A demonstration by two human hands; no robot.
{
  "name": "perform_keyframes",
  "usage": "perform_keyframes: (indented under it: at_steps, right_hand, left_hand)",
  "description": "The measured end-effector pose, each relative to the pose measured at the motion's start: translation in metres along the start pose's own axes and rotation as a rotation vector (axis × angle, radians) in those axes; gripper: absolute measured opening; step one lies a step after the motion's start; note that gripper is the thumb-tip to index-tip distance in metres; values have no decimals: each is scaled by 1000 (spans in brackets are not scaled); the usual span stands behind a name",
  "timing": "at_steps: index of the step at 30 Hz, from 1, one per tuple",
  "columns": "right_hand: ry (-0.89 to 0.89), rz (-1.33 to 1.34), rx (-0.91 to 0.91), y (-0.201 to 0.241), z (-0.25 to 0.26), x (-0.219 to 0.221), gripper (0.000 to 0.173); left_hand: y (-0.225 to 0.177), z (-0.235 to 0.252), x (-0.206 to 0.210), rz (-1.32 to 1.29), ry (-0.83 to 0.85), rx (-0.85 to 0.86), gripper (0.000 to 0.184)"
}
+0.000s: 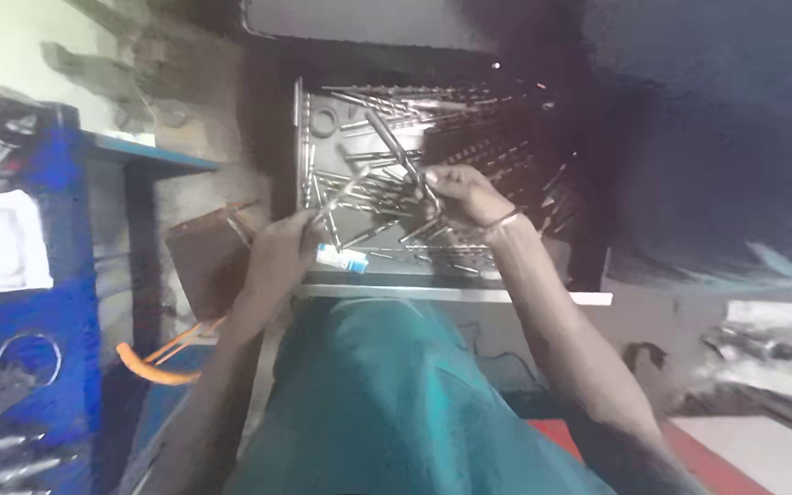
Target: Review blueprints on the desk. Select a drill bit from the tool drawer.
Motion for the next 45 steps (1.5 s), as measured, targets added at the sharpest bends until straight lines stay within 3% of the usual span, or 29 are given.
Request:
perform_keyframes:
  at_steps: [3, 6, 13, 16, 20, 22, 27, 36, 39, 42, 45]
  right_hand:
    - [49, 228, -50, -3, -28, 20, 26]
    - [93, 360, -92, -2, -41, 33, 28]
    - [164, 429, -147, 1, -55, 44, 31]
    - [71, 133, -215, 8, -58, 29, 28]
    - [-156, -731, -282, 38, -29, -16, 25]
    - [-143, -1044, -301, 50, 1, -31, 26]
    - [-194, -1474, -369, 47, 80, -43, 26]
    - [-170, -1614, -383, 33, 118, -32, 26]
    - [-245, -1464, -480, 27, 95, -23, 27]
    - [-113, -1386, -436, 3, 52, -2, 25]
    - [-25, -1475, -328, -45, 29, 11, 24]
  left_hand:
    - [-12, 8, 0, -13, -58, 87, 26]
    - [-20, 14, 4, -46, -3, 33, 26]
    - [-23, 11, 11, -131, 82, -42, 26]
    - [-20, 6, 8, -136, 70, -59, 27]
    - [-1, -12, -2, -200, -64, -119, 28]
    - [9, -18, -13, -223, -106, -158, 28]
    - [33, -35, -33, -200, -185, -200, 30]
    - [35, -48, -22, -237, -157, -146, 32]
    - [29, -42, -19, -245, -147, -107, 32]
    - [25, -38, -20, -223, -133, -78, 32]
    - [21, -35, -19, -201, -112, -79, 30]
Point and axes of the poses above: each hand's wrist, its own z-axis towards the middle knuckle, its own x-axis out of the palm, y = z × x, the point moved 6 cm from there along z, towards the middle knuckle, and after that the axes turned 8 degrees about z, right-handed, at the moved point
